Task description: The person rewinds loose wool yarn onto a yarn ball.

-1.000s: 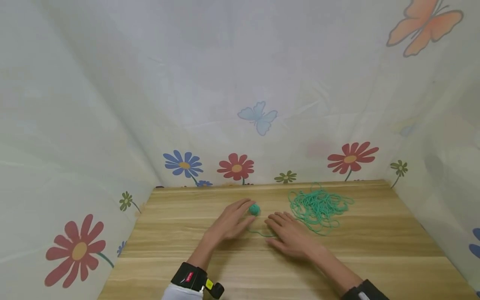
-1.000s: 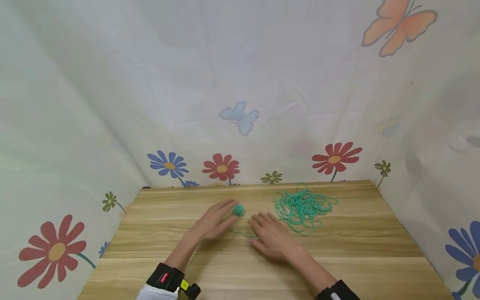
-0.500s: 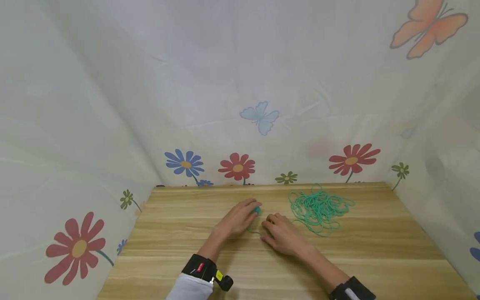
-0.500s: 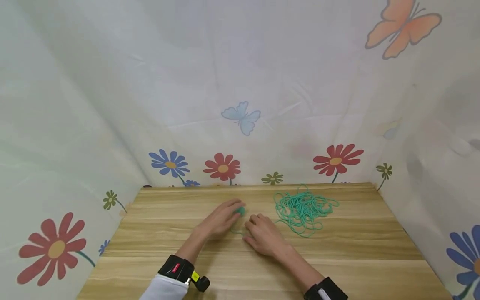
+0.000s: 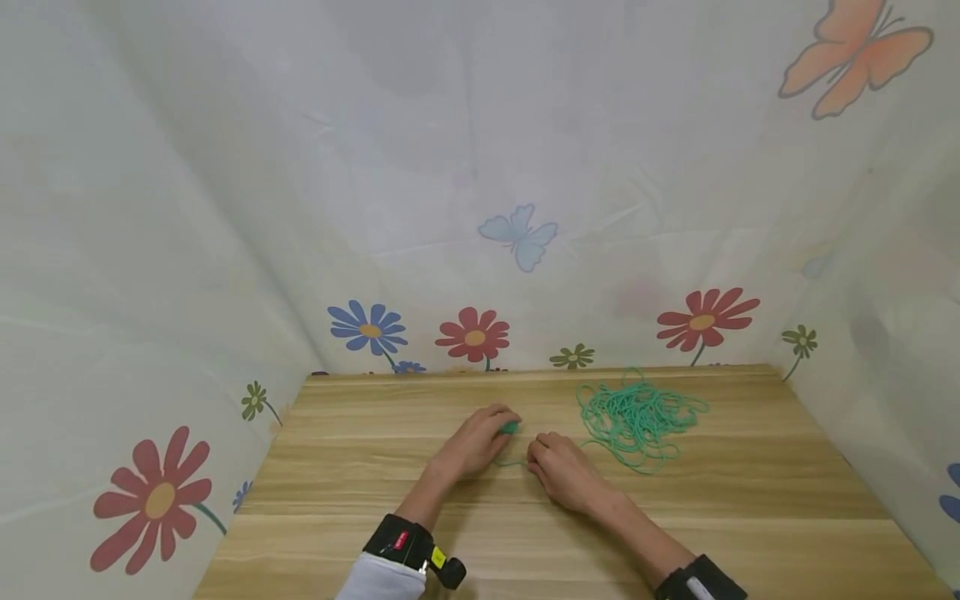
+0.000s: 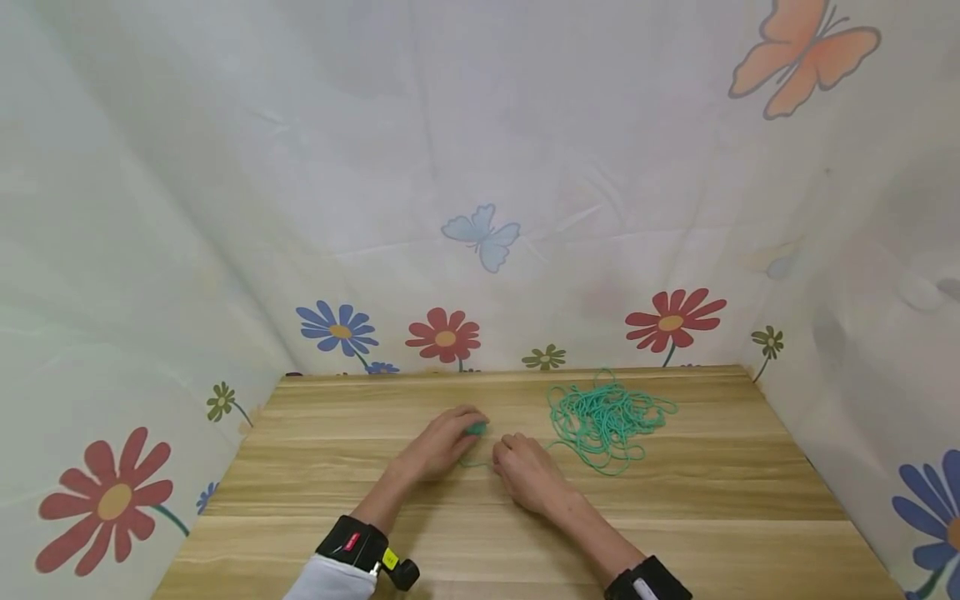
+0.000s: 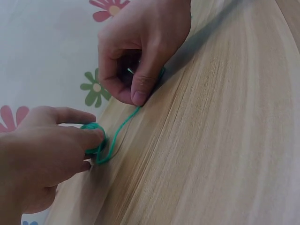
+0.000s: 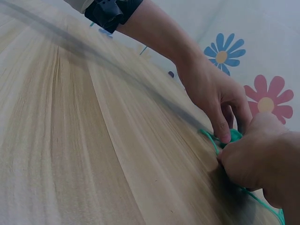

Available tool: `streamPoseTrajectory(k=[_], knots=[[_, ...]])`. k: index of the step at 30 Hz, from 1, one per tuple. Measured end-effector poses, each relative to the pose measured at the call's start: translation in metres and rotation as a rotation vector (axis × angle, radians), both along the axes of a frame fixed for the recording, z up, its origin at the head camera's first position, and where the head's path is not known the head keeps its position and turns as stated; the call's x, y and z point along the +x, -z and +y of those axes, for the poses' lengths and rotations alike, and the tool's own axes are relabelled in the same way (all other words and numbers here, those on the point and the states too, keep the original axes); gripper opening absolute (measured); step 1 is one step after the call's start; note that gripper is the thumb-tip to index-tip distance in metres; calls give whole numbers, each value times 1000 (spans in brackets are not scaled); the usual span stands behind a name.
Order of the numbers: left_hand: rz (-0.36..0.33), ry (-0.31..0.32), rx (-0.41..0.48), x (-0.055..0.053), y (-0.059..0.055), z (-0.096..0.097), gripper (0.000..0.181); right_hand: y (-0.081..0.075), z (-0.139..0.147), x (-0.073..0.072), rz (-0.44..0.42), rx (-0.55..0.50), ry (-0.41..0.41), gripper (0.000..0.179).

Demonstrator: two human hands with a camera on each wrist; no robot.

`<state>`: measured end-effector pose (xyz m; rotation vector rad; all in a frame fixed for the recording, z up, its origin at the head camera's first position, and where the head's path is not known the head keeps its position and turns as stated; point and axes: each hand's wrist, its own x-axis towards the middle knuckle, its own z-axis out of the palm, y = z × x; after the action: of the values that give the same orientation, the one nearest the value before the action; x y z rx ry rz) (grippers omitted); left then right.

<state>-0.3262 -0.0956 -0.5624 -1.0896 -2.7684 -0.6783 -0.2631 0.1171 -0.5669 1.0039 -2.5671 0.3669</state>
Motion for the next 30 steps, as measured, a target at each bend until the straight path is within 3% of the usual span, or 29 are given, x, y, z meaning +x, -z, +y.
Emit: streamPoseTrajectory(k=[7,10,17,24,30], knots=[[21,-11,54,1,6,-7,30,4,1,1,7,-4,-11,7],[26,-17,87,3,9,-11,29,2,4,3,-40,-50,-19,8],[61,-14,231,14,4,-17,28,-13,18,9,-369,-285,-32,9],[-15,16,475,32,-18,-15,31,-38,36,21,-447,-387,-99,11],[85,72,640,55,-54,-9,36,-59,56,35,-461,-414,-104,10]])
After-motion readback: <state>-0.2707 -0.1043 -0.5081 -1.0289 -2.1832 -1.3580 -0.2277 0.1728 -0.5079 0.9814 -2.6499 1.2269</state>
